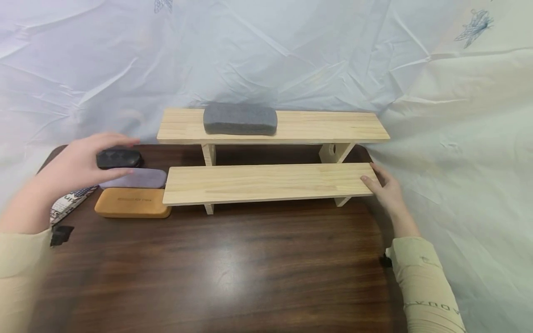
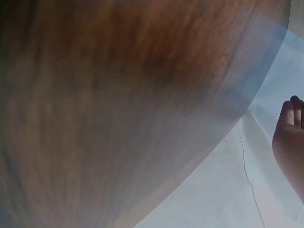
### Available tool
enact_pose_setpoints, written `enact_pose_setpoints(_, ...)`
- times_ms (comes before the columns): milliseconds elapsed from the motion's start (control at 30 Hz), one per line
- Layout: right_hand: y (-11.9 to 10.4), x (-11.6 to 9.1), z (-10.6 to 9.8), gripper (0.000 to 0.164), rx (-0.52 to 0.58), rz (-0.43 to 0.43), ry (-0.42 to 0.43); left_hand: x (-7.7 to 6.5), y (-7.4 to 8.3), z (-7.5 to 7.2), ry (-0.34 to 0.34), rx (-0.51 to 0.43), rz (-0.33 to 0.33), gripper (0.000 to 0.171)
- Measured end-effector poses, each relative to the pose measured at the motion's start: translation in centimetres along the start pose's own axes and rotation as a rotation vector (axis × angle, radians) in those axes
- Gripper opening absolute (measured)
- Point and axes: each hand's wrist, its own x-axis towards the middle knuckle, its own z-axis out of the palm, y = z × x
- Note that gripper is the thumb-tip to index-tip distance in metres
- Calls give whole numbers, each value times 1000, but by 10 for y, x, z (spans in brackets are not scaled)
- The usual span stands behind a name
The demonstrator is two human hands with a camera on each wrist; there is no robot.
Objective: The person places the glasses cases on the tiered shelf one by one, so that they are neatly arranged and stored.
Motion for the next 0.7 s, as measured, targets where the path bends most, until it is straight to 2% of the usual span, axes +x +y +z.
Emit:
enact_pose_setpoints(133,-1,1,0,68,-11,2,-2,-16,-16,9,-42,40,-31,62)
enact_pose_setpoints(400,-1,2,0,67,-20,-24,14,-40,-37,30,-69,75,-26,66)
enact_pose_setpoints(500,-1,2,-1,67,-11,-38,18,-46,-42,38,-72,68,-31,67)
enact_pose_setpoints(700,0,2,-1,67,-43,-38,14,-55,-52,52,-48,65,9,64)
